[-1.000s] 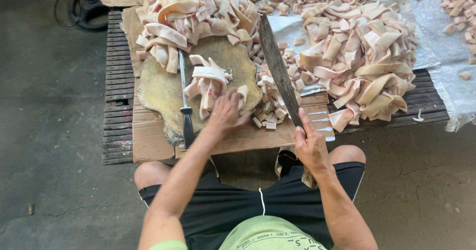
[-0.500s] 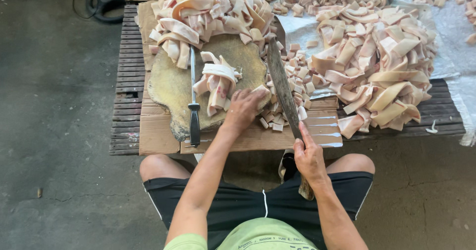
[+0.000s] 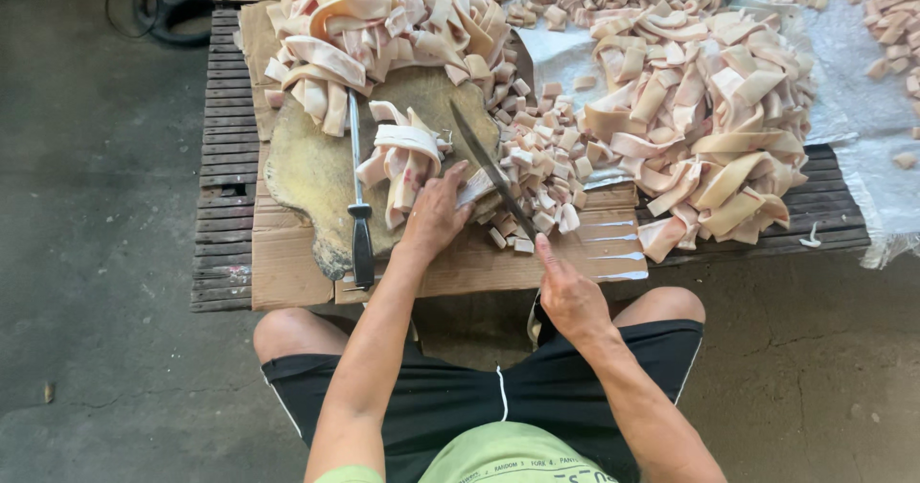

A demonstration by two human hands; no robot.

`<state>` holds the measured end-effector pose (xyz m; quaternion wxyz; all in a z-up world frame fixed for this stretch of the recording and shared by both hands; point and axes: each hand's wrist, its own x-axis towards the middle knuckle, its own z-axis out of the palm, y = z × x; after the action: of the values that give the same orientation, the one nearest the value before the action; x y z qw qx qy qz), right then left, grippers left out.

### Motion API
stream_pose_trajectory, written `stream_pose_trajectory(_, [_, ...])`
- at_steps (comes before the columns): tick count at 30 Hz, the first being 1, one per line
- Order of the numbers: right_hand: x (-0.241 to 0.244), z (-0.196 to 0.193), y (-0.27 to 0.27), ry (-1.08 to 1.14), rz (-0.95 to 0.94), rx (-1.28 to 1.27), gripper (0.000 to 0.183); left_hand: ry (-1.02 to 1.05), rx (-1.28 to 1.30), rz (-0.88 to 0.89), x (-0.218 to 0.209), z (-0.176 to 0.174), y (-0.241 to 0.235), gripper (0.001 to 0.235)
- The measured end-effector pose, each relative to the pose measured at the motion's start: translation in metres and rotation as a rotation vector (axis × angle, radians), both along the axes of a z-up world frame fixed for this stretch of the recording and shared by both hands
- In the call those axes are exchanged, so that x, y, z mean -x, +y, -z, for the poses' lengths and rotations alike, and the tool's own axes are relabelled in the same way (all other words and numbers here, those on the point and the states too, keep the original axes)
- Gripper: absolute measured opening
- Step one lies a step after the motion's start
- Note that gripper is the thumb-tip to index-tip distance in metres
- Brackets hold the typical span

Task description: The person sits cross-legged on the floor and uses a large knife to chop strips of pale meat into small cubes on a wooden cutting board. The chopped pieces are pushed aside and accumulate on a white sheet next to the board.

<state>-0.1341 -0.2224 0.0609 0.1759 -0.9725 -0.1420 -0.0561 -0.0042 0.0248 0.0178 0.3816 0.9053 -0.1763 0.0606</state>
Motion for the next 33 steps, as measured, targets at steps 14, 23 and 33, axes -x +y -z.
stream_pose_trajectory(14, [0.009,-0.002,-0.002,-0.121,0.02,-0.259,0.066,-0.035,-0.175,-0.082,0.015,-0.003,0.007,0.066])
stream_pose_trajectory(23, [0.005,-0.033,-0.015,-0.121,0.173,-0.53,0.057,-0.283,-0.228,-0.07,0.009,0.0,-0.011,0.056])
stream_pose_trajectory(33, [0.002,-0.025,-0.009,-0.167,0.128,-0.534,0.052,0.023,-0.119,-0.041,-0.006,0.008,-0.038,0.03])
